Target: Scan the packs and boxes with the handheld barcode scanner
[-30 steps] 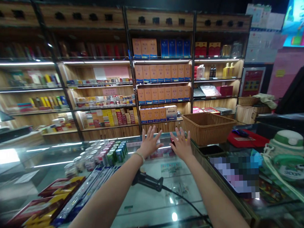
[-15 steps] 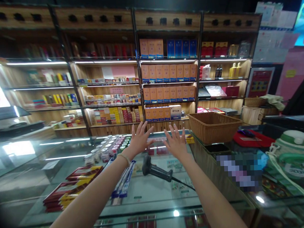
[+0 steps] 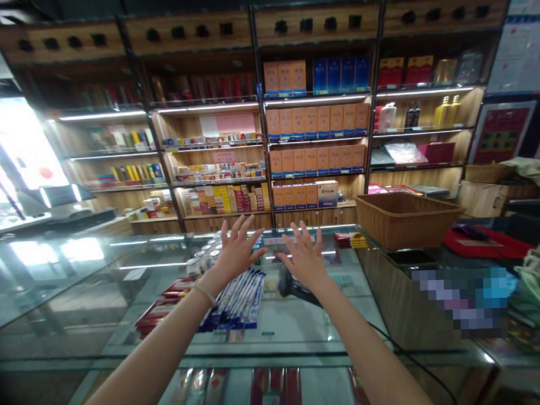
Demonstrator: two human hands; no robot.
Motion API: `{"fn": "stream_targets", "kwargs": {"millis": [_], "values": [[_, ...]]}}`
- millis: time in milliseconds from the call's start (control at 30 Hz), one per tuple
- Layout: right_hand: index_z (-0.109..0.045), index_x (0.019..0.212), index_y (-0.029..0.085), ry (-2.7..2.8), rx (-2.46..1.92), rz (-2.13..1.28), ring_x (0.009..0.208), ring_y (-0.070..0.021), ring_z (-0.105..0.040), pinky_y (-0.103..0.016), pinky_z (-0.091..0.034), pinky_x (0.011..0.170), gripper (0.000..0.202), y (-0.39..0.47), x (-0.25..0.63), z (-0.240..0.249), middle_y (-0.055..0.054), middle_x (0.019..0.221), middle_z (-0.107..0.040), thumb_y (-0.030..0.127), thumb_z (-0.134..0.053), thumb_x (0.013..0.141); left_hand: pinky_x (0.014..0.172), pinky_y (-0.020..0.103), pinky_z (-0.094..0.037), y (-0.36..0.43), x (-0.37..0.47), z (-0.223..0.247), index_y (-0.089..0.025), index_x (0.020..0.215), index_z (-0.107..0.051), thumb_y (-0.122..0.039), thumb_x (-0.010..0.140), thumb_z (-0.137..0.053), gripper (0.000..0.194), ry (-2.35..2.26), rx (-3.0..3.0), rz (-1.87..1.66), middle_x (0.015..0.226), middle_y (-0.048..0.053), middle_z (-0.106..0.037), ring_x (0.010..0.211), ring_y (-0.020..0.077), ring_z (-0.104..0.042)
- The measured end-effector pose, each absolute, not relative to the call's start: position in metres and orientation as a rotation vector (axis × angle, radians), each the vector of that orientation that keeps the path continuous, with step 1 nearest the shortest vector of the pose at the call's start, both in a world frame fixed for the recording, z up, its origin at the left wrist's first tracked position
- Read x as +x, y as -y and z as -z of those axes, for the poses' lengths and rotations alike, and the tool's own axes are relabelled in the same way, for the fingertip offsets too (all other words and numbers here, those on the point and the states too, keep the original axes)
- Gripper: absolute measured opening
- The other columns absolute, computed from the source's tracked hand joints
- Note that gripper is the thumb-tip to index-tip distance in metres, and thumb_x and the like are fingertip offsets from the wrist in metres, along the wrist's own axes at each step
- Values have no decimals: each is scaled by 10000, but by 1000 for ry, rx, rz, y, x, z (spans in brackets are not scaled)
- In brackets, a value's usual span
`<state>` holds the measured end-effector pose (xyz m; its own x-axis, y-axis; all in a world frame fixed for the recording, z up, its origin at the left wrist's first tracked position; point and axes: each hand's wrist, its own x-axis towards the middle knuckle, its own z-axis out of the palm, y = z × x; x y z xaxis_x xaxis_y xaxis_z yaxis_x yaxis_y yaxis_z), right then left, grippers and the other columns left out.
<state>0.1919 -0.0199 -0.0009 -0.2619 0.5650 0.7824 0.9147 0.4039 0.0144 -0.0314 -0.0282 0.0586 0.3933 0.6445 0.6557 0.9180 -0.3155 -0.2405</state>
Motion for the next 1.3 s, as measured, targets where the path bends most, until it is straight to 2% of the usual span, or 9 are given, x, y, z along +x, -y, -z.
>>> {"fn": "stream_targets", "kwargs": {"millis": [167, 400, 600, 967, 1100, 1300], "values": [[-626, 1393, 253, 1963, -1228, 603, 1561, -322, -194, -635, 74, 1236, 487, 31, 168, 0, -120, 1671, -340, 527, -472, 1020, 1262, 672, -7, 42, -65, -61, -329, 1368, -656, -569, 910, -638, 517, 1367, -2021, 590, 1671, 107, -358, 1551, 375, -273], [-635, 1381, 218, 2001, -1158, 552, 1560, -334, -192, -634, 100, 1237, 528, 45, 126, 1, -130, 1656, -362, 555, -445, 1022, 1256, 668, -3, 62, -115, -65, -346, 1325, -679, -541, 931, -620, 443, 1433, -1943, 619, 1661, 86, -378, 1542, 365, -288], [-630, 1382, 221, 2066, -1149, 500, 1561, -336, -187, -650, 91, 1234, 556, 55, 88, 5, -127, 1668, -339, 587, -406, 1029, 1256, 648, 15, 77, -151, -60, -344, 1291, -697, -541, 942, -600, 412, 1477, -1895, 599, 1656, 84, -384, 1542, 352, -288], [-624, 1391, 263, 2168, -1101, 366, 1560, -336, -186, -654, 50, 1238, 560, 65, 36, 15, -107, 1674, -331, 615, -407, 1014, 1236, 674, -51, 100, -209, -52, -347, 1272, -707, -562, 939, -583, 416, 1613, -1831, 509, 1642, 101, -399, 1535, 359, -290], [-656, 1358, 259, 2192, -1036, 359, 1540, -338, -231, -628, 104, 1242, 569, 78, 17, 21, -112, 1636, -401, 641, -446, 991, 1247, 643, -49, 112, -230, -40, -366, 1280, -700, -555, 945, -576, 404, 1624, -1841, 468, 1644, 84, -402, 1539, 337, -295], [-689, 1307, 247, 2216, -985, 336, 1537, -334, -244, -598, 181, 1233, 601, 94, -3, 29, -104, 1639, -404, 688, -464, 966, 1255, 634, -7, 129, -257, -20, -399, 1300, -695, -562, 910, -627, 429, 1673, -1887, 450, 1630, 65, -429, 1526, 351, -319]]}}
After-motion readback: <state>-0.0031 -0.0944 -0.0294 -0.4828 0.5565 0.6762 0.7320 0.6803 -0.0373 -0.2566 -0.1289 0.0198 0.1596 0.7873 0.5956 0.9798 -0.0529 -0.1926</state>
